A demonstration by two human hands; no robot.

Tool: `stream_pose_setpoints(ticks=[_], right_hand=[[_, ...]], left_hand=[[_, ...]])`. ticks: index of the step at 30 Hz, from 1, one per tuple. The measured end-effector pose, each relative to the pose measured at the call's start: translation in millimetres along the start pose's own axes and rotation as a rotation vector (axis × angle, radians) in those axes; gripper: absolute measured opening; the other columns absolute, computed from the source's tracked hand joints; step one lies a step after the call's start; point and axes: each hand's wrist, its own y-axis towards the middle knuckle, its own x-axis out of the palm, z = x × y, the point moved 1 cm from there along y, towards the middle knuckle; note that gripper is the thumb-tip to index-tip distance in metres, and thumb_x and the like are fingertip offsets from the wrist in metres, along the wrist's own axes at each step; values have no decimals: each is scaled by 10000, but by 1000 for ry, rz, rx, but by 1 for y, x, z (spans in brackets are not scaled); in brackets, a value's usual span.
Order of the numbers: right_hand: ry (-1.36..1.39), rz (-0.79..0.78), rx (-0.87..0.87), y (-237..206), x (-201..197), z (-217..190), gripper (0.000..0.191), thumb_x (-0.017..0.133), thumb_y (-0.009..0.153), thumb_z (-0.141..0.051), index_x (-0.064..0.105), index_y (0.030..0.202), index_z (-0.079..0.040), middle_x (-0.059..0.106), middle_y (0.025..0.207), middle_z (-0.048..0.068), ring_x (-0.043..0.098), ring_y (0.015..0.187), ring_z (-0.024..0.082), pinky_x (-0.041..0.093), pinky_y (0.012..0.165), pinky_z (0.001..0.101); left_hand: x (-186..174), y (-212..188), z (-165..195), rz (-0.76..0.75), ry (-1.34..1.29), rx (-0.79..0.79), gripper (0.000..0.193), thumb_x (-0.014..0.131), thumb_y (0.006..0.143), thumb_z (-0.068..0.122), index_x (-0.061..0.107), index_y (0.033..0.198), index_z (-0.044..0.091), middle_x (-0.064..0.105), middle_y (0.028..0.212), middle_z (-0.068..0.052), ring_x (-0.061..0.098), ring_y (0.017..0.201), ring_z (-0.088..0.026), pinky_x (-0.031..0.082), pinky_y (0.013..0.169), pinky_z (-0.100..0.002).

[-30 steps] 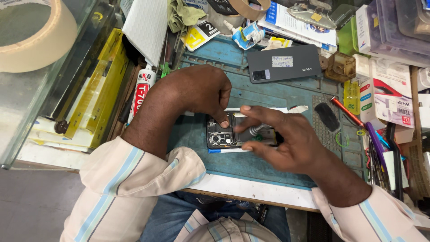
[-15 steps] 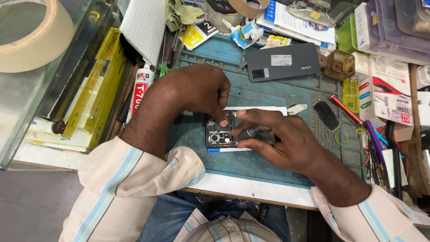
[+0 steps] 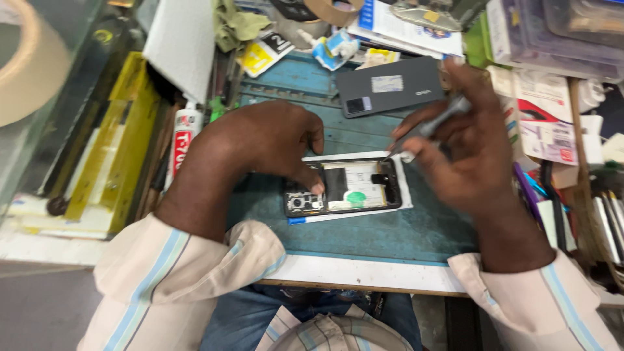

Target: The person disassembles a smartphone by removing screws from the internal frame using a screwdriver. They handle the phone and screws, placing removed screws on the workbench.

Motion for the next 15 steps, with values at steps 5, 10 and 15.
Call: stream_pose_setpoints(ticks=[5, 10, 15], right_hand=[[-205, 13, 154, 4, -53, 1, 679, 717, 1039, 24, 342, 1596, -75, 680, 1143, 74, 701, 1095, 171, 608, 938, 308], [-385, -123, 423, 8, -71, 10, 685, 793, 912, -66, 501, 1526, -143, 651, 860, 55, 662, 814, 115, 533, 681, 269], [-463, -251, 530, 8, -70, 10, 624, 809, 859, -154, 553, 1428, -180, 660, 756, 30, 679, 703, 115, 560, 602, 280]], left_hand=[[5, -4, 21, -39, 83, -16, 918, 1020, 429, 447, 619, 1209, 178, 719, 1119, -99, 669, 1099, -326, 521, 898, -445], [4, -4, 32, -72, 76, -74, 827, 1008, 474, 416, 616, 1164, 183, 727, 1082, -83, 678, 1088, -314, 524, 898, -442], [1, -3, 37, -95, 75, -107, 845, 1011, 478, 405, 620, 1200, 206, 724, 1069, -75, 678, 1090, -295, 520, 914, -434]])
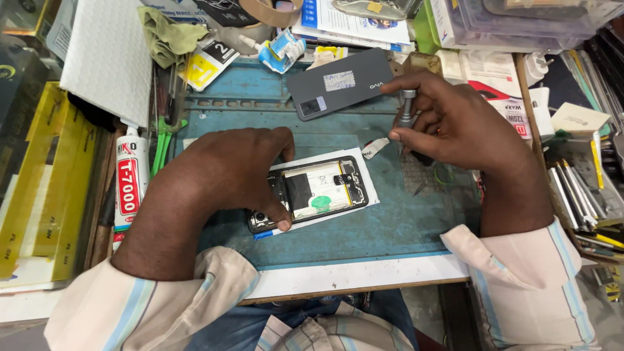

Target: The person disassembles a smartphone by removing screws from the internal frame using a screwdriver. They handle the phone and screws, placing removed screws on the workbench.

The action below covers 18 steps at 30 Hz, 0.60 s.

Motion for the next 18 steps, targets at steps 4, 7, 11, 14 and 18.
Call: stream_pose_setpoints(ticks=[4, 7, 11, 14, 18], right_hand=[[-25, -47, 19, 3, 1, -1, 609, 801, 850, -177, 561, 1409, -191, 663, 757, 43, 713, 704, 142, 570, 593, 307], [-105, -64, 40, 5, 2, -2, 607, 823, 832, -221, 574, 1385, -205, 684, 750, 55, 731, 703, 171, 579, 595, 329], [-110, -87, 69, 6, 4, -4, 610, 825, 824, -245, 566, 1376, -215, 704, 754, 55, 766, 730, 173, 593, 598, 335], [-95, -98, 73, 5, 4, -6, 609, 822, 824, -233, 560, 1373, -215, 709, 741, 54, 769, 717, 170, 593, 592, 330], [18, -106, 92, 2, 2, -7, 582, 794, 849, -196, 556, 1380, -195, 702, 748, 58, 782, 739, 147, 600, 597, 307]], left_hand=[[-1, 1, 2, -11, -7, -19, 837, 1009, 465, 430, 638, 1179, 202, 738, 1058, -80, 695, 1070, -294, 535, 900, -437], [-1, 4, 0, -25, -13, -29, 791, 991, 473, 503, 667, 1118, 179, 759, 1033, -89, 724, 1032, -302, 550, 878, -450], [1, 8, -6, 40, -30, 20, 846, 979, 475, 594, 688, 1144, 166, 762, 1008, -107, 730, 995, -322, 559, 842, -459], [2, 11, -11, 85, -44, 51, 860, 964, 489, 619, 691, 1164, 163, 762, 973, -119, 733, 968, -325, 562, 822, -457], [4, 14, -15, 125, -44, 89, 797, 949, 555, 605, 698, 1155, 145, 766, 943, -125, 740, 948, -321, 559, 811, -452]])
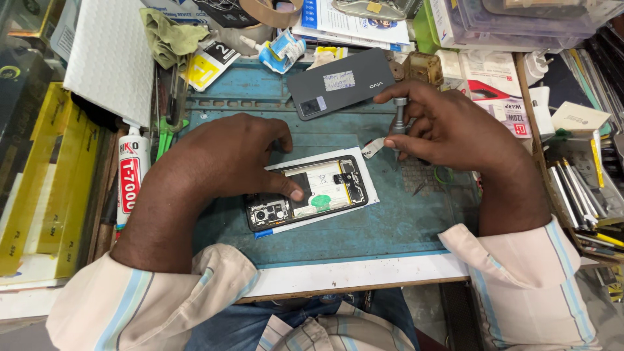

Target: The person disassembles a smartphone by removing screws from the internal frame using a screwdriver. They handle the phone and screws, placing removed screws on the workbench.

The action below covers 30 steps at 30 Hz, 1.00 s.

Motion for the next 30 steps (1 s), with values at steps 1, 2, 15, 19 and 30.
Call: stream_pose_setpoints(ticks=[1, 2, 15, 19, 30], right_hand=[[26, 12, -24, -1, -1, 0, 589, 782, 857, -177, 545, 1397, -178, 702, 749, 54, 780, 748, 145, 596, 605, 298], [51, 25, -48, -2, -2, -1, 596, 770, 866, -159, 534, 1414, -162, 703, 749, 51, 778, 757, 142, 593, 614, 289], [560, 304, -604, 1, 49, -9, 567, 690, 1039, 125, 350, 1449, -69, 577, 1268, 154, 711, 1193, 237, 675, 923, 304], [471, 340, -643, 3, 52, -11, 599, 690, 1026, 125, 336, 1466, -75, 533, 1282, 157, 713, 1201, 253, 687, 856, 283], [450, 343, -652, 0, 55, -16, 606, 700, 1013, 125, 347, 1464, -75, 533, 1248, 157, 710, 1202, 258, 696, 858, 288]], left_hand=[[0, 1, 0, 32, -16, 38, 742, 936, 570, 569, 706, 1129, 138, 763, 953, -117, 745, 929, -311, 559, 793, -448], [0, 1, 0, 65, -33, 75, 687, 924, 585, 533, 715, 1102, 130, 761, 964, -109, 749, 911, -301, 559, 774, -443], [4, 10, 8, 203, -300, 391, 199, 838, 765, 268, 806, 896, 122, 762, 714, -67, 698, 579, -182, 531, 551, -341], [6, 11, 9, 198, -314, 347, 215, 839, 792, 306, 815, 912, 130, 768, 732, -68, 706, 587, -165, 547, 568, -328], [7, 13, 11, 220, -335, 360, 145, 807, 821, 241, 818, 917, 132, 779, 745, -49, 701, 576, -138, 544, 554, -308]])
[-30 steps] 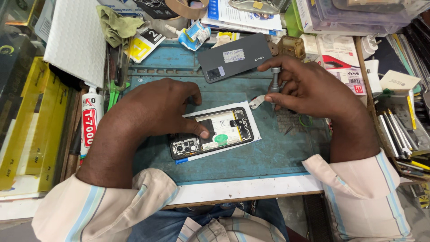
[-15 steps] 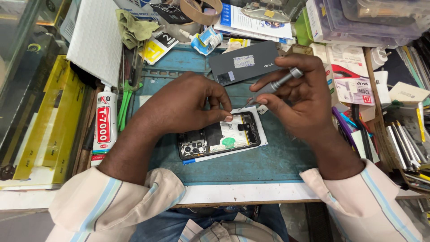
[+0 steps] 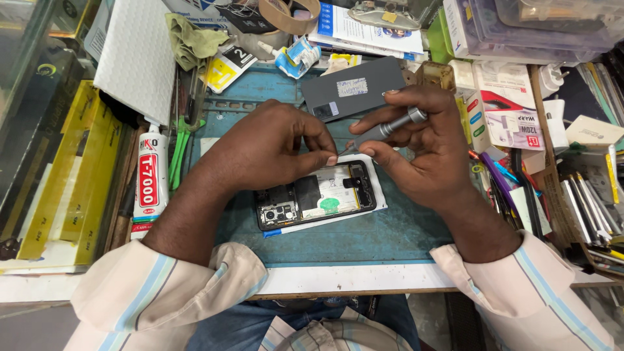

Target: The person disassembles a smartphone by removing screws from the internal frame using a screwdriver. They handle the phone and screws, placing removed screws on the workbench.

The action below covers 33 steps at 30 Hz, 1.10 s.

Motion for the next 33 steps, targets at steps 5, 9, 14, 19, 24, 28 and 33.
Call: stream_pose_setpoints(ticks=[5, 9, 14, 19, 24, 28, 33], right_hand=[[28, 16, 8, -1, 2, 0, 600, 686, 1024, 125, 342, 1468, -83, 577, 1231, 172, 706, 1209, 258, 684, 899, 300], [141, 36, 0, -1, 3, -2, 533, 616, 1077, 123, 313, 1447, -113, 628, 1279, 220, 689, 1233, 278, 663, 1002, 351], [234, 75, 7, 0, 2, -4, 514, 550, 1100, 121, 269, 1428, -157, 614, 1334, 253, 699, 1246, 347, 662, 1007, 391], [226, 82, -22, 0, 5, -7, 526, 532, 1094, 122, 264, 1430, -181, 614, 1322, 252, 688, 1269, 371, 664, 1024, 418], [177, 102, -70, -1, 8, -9, 509, 553, 1087, 114, 275, 1395, -180, 619, 1305, 254, 689, 1255, 370, 660, 1011, 406], [141, 135, -69, -2, 8, -10, 502, 569, 1083, 101, 284, 1390, -177, 632, 1279, 253, 711, 1211, 360, 677, 968, 385], [120, 164, -69, -3, 9, -11, 499, 575, 1094, 84, 280, 1399, -178, 638, 1271, 249, 720, 1197, 353, 682, 946, 372]], left_hand=[[-1, -1, -2, 21, -8, 27, 131, 807, 823, 224, 812, 913, 128, 769, 737, -52, 681, 557, -141, 518, 533, -314], [-2, -3, -5, 58, -85, 48, 121, 808, 838, 194, 806, 925, 110, 768, 729, -34, 646, 560, -94, 495, 526, -281], [0, -2, -11, 58, -355, 78, 96, 779, 913, 128, 773, 964, 46, 760, 777, 4, 588, 650, -13, 464, 556, -229], [0, -3, -15, 81, -374, 97, 106, 784, 911, 118, 778, 981, 39, 761, 805, 19, 592, 666, -1, 469, 573, -212], [0, -3, -16, 73, -459, 68, 115, 787, 904, 109, 774, 988, 31, 757, 817, 15, 603, 682, 3, 470, 580, -206], [2, -1, -17, 77, -492, 75, 106, 794, 910, 118, 777, 970, 32, 760, 810, 5, 607, 686, -2, 475, 588, -207], [2, -1, -16, 102, -562, 57, 127, 791, 927, 150, 761, 913, 28, 760, 803, -6, 649, 703, -8, 508, 600, -211]])
